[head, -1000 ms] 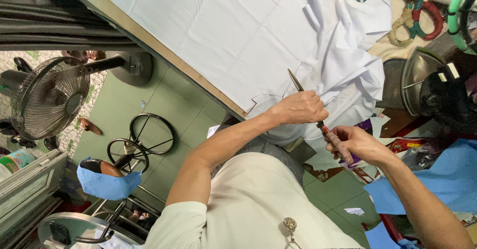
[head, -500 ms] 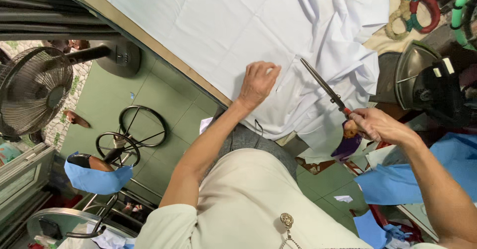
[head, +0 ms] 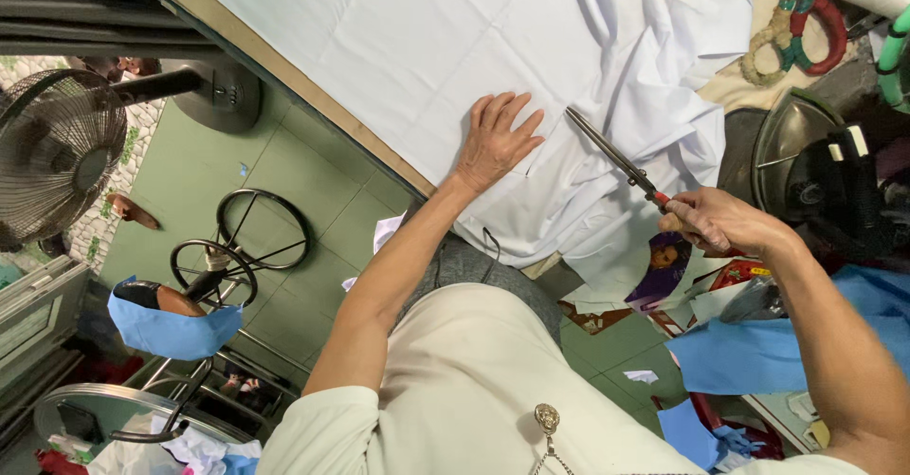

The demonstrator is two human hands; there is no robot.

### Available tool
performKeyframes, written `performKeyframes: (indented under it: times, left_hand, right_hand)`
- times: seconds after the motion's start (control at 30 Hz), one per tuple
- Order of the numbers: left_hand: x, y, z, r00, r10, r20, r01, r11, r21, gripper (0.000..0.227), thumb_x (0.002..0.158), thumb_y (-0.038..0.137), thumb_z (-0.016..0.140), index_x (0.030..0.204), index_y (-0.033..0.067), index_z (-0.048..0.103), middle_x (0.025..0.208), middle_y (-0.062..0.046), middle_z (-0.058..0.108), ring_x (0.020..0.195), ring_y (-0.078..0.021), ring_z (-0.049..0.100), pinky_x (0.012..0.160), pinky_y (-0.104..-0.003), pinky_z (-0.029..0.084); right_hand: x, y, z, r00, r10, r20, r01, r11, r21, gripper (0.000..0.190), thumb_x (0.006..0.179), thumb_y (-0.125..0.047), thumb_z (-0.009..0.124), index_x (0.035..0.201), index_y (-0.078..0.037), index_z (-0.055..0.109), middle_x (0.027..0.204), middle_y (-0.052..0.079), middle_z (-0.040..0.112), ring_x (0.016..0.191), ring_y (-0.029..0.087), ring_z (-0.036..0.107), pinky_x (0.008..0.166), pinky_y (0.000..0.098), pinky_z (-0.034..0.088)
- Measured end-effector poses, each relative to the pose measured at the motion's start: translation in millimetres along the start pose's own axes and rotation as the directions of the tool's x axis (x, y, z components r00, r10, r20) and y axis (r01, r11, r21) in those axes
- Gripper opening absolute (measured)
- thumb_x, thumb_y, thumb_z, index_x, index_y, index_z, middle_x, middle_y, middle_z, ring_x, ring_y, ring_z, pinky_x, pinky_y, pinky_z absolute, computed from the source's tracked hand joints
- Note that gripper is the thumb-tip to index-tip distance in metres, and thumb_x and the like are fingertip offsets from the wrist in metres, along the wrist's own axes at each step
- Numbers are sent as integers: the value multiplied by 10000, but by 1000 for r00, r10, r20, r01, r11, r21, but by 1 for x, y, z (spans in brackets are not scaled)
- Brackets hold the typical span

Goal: The person uses large shears to cut a white fabric laid out on a table, following a pattern. The person holds the fabric steady with one hand while cutting with the other, creating a shaped piece.

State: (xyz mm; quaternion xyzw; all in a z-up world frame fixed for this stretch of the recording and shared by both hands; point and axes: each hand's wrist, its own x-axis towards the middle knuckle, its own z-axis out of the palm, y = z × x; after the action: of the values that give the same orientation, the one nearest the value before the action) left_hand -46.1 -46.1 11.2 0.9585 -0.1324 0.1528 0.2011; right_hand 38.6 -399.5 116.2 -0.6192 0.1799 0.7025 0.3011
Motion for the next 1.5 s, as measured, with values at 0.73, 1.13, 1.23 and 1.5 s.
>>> performKeyframes:
  times: [0.73, 1.13, 1.23, 1.5]
  left_hand:
    - [0, -4, -1, 1000, 17, -7, -16, 998, 54, 403, 898, 411, 860, 1173, 197, 657, 1254, -52, 559, 1197, -250, 521, 1028, -460, 413]
    - [3, -3, -5, 1000, 25, -7, -24, 997, 73, 353, 930, 417, 805, 1160, 192, 661, 1240, -55, 571, 1188, -249, 535, 1021, -460, 429]
    - [1, -3, -5, 1000, 16, 11, -16, 997, 72, 381, 917, 419, 826, 1174, 198, 653, 1248, -51, 568, 1197, -246, 530, 1026, -460, 427]
    - [1, -4, -3, 1000, 11, 8, -11, 998, 61, 402, 892, 410, 859, 1169, 197, 659, 1239, -45, 575, 1191, -246, 534, 1027, -462, 420]
  right_hand:
    - [85, 38, -80, 995, -101, 8, 101, 994, -42, 271, 1017, -122, 463, 1132, 107, 550, 1035, 340, 731, 611, 137, 509, 524, 177, 342]
    - [33, -15, -49, 983, -176, -61, 137, 907, -398, 343, 1036, -258, 516, 979, 48, 662, 971, 161, 853, 679, 142, 578, 537, 249, 345]
    - [38, -10, -51, 978, -205, -48, 159, 866, -474, 366, 1037, -282, 502, 967, 29, 684, 949, 119, 864, 721, 144, 574, 568, 253, 366]
    - [21, -30, -40, 985, -149, -83, 98, 893, -440, 379, 1044, -281, 498, 1007, 42, 692, 961, 122, 854, 395, 137, 329, 384, 298, 254]
